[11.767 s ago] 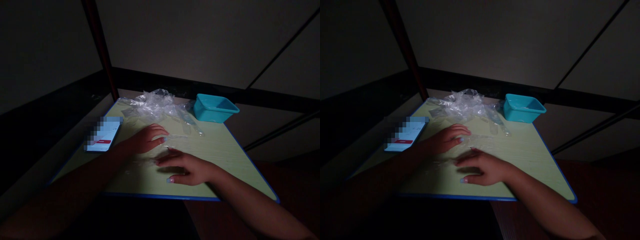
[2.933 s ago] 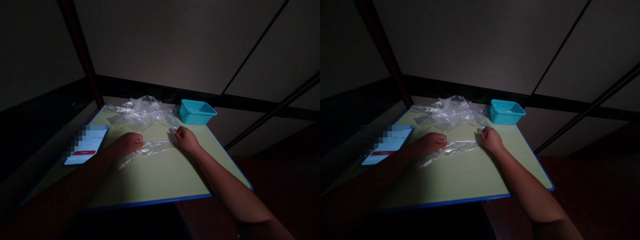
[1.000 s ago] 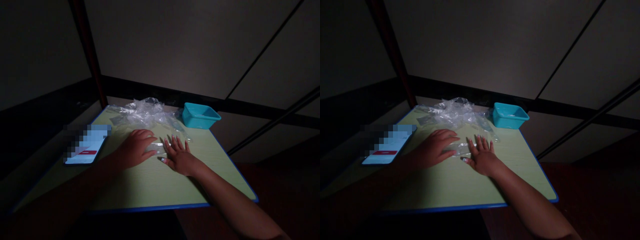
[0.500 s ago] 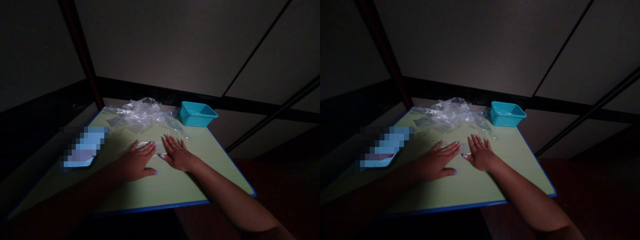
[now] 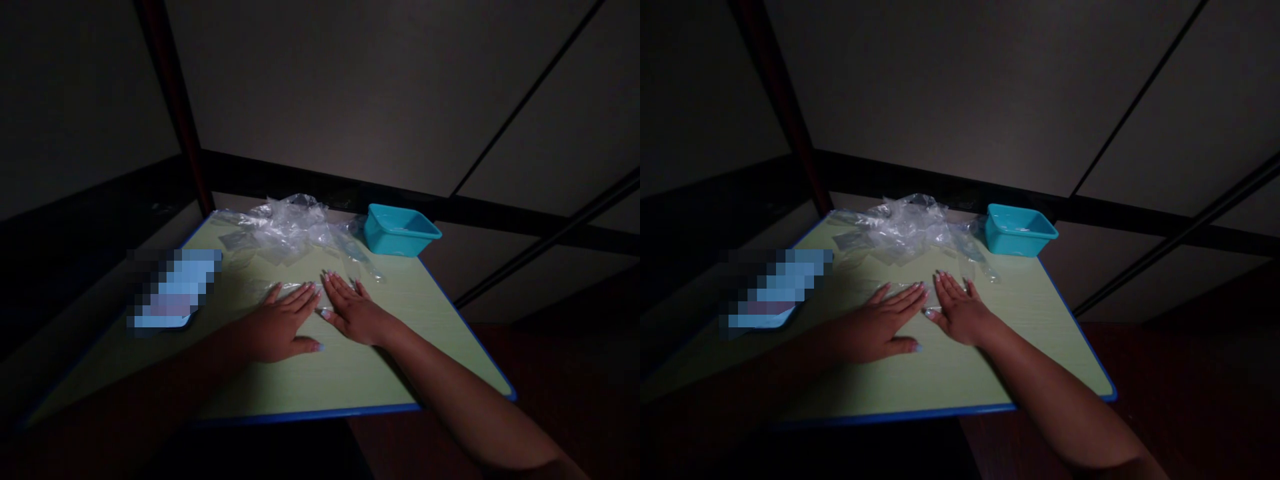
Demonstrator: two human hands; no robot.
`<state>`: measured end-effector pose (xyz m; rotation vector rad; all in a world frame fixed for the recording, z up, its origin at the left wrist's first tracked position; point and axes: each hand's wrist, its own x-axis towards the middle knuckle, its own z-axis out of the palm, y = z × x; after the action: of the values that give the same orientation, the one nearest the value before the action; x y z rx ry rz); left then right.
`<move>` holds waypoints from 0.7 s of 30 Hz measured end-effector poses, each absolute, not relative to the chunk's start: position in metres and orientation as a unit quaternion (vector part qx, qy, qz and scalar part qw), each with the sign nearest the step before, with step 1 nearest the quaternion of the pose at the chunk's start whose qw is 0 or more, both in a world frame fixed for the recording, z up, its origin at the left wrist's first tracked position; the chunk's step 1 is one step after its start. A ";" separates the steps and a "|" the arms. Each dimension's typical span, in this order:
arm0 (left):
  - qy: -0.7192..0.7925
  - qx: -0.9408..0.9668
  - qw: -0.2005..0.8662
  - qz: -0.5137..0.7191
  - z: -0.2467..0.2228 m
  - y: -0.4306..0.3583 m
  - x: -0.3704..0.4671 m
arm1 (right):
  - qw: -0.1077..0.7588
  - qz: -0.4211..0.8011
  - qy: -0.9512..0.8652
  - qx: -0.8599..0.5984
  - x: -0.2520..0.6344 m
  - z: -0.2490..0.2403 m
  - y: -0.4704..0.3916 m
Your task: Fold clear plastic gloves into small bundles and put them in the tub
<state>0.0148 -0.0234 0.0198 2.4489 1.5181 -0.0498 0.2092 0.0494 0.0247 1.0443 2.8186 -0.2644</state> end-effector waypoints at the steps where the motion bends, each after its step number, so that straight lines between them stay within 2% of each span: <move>1: 0.528 0.839 0.130 -0.012 0.020 -0.023 0.016 | 0.068 -0.090 0.932 0.345 0.210 0.024 0.051; 9: 0.571 0.810 0.133 0.013 0.018 -0.019 0.007 | 0.077 -0.095 0.932 0.342 0.215 0.023 0.053; 16: 0.648 0.723 -0.064 0.231 0.025 0.005 -0.012 | 0.098 -0.094 0.918 0.373 0.222 0.027 0.058; 18: 0.656 0.709 -0.081 0.247 0.030 0.008 -0.015 | 0.075 -0.083 0.919 0.378 0.222 0.028 0.060; 21: 0.677 0.701 -0.082 0.210 0.034 0.005 -0.015 | 0.038 -0.070 0.931 0.356 0.218 0.029 0.057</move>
<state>-0.0150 0.0054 0.0343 2.3242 2.2455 0.6967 0.2180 0.0565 0.0287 1.0932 2.8558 -0.2157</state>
